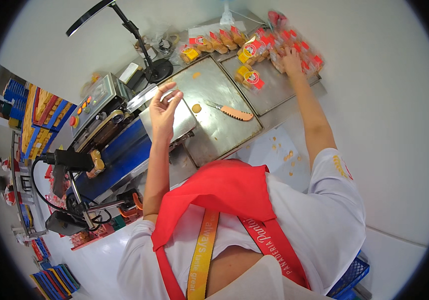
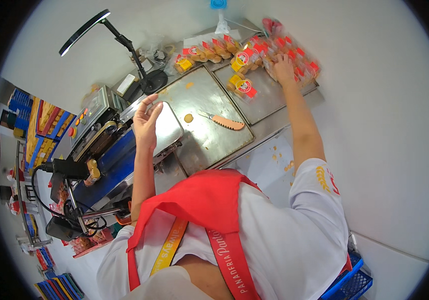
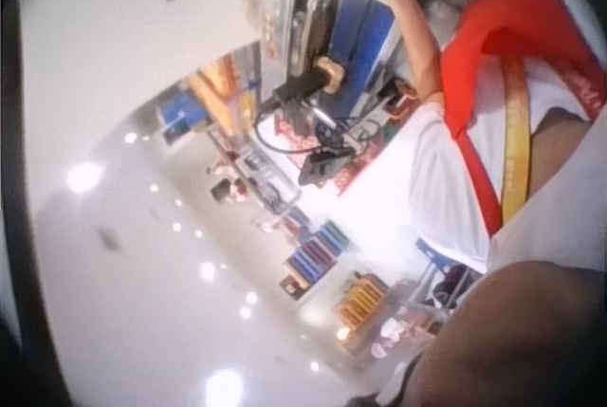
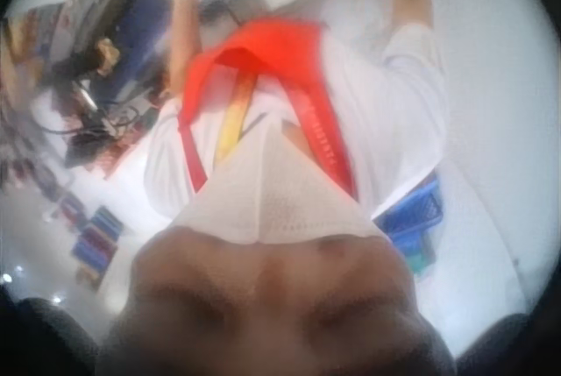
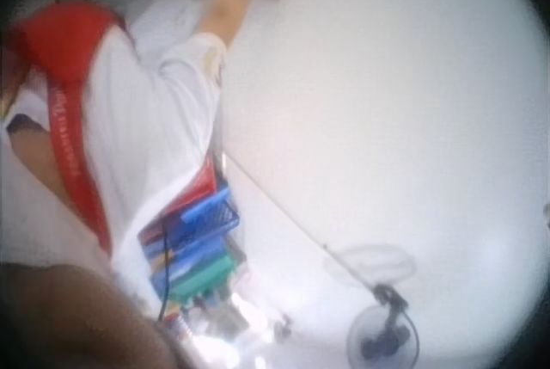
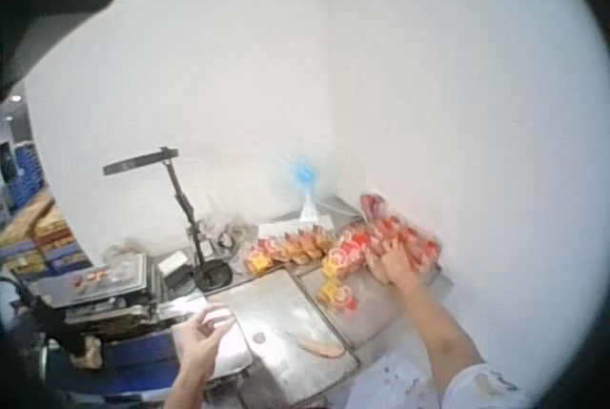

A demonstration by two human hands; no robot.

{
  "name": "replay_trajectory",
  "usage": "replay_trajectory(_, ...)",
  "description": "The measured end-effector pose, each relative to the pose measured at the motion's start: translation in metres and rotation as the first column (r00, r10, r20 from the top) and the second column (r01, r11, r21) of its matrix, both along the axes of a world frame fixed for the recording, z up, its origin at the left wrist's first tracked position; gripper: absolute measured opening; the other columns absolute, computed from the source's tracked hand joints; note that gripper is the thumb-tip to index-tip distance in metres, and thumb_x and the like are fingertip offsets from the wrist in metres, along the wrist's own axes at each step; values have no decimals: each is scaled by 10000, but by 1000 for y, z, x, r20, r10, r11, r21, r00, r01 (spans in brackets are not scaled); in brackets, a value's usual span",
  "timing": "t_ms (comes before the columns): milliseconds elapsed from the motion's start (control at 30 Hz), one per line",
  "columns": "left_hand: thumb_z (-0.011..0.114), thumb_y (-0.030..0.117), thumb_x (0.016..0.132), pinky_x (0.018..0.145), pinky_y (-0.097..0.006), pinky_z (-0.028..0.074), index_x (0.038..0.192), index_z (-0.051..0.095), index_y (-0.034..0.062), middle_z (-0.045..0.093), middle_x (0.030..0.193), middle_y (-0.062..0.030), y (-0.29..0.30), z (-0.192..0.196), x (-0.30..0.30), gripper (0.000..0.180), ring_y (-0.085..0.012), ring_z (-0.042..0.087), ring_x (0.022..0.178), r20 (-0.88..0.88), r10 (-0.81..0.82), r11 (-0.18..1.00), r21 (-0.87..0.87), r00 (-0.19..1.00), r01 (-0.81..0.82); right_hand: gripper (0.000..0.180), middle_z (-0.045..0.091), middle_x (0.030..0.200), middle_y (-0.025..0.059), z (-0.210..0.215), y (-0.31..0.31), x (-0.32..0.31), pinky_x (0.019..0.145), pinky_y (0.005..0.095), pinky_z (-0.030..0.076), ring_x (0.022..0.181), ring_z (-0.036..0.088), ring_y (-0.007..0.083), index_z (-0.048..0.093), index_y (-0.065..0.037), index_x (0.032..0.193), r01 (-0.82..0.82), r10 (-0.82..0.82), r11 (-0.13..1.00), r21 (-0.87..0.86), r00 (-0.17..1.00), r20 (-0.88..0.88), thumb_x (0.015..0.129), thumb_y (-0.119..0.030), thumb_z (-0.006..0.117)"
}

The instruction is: The person places buns into clear plastic bags, seals them using a heat-sealing machine, and stacks the packaged buns into a red crate. The person repeats this process for multiple buns throughout the clip.

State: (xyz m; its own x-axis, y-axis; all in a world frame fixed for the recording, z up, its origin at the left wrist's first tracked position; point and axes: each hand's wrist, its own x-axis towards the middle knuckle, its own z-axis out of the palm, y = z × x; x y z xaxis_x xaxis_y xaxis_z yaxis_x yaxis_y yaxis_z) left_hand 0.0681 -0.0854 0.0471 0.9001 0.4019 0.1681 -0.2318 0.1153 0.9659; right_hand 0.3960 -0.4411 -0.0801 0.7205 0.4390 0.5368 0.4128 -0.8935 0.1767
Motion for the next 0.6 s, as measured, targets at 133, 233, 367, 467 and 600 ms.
replay_trajectory(133,735,83,781,859,-274,458,1122,595,68,574,1133,-38,-9,-7,-4,368,-135,553,1020,-20,10,989,149,1000,-7,251,582,1024,95,64,32,-11,847,423,408,1087,464,277,673,-15,845,-222,228,972,81,971,-72,818,-259,619)
replay_trajectory(233,807,188,691,914,-344,439,1147,594,103,527,1212,-70,-22,-3,7,510,-204,514,1127,49,17,856,515,999,-39,289,598,871,97,144,68,-73,785,391,410,981,505,261,669,0,776,-275,315,927,255,940,-130,810,-287,651)
replay_trajectory(367,815,172,658,904,-375,457,1135,587,69,540,1210,-118,-59,24,23,538,-245,529,1134,349,99,602,725,932,-335,338,538,669,109,212,119,-153,671,361,399,774,524,244,660,2,740,-231,527,722,652,795,-301,831,-324,654)
replay_trajectory(467,808,127,653,855,-354,489,1128,580,51,594,1120,-125,-54,33,38,532,-252,596,1025,415,51,706,628,908,-327,358,471,582,88,229,148,-184,620,344,387,706,514,222,668,-9,725,-163,702,565,809,611,-367,841,-347,650)
replay_trajectory(600,780,67,696,808,-310,519,1137,562,22,652,1018,-107,-36,40,38,494,-188,650,905,306,-20,840,522,952,-150,317,525,759,79,245,154,-191,671,323,415,780,522,203,687,-28,779,-516,775,565,644,599,-201,841,-336,647)
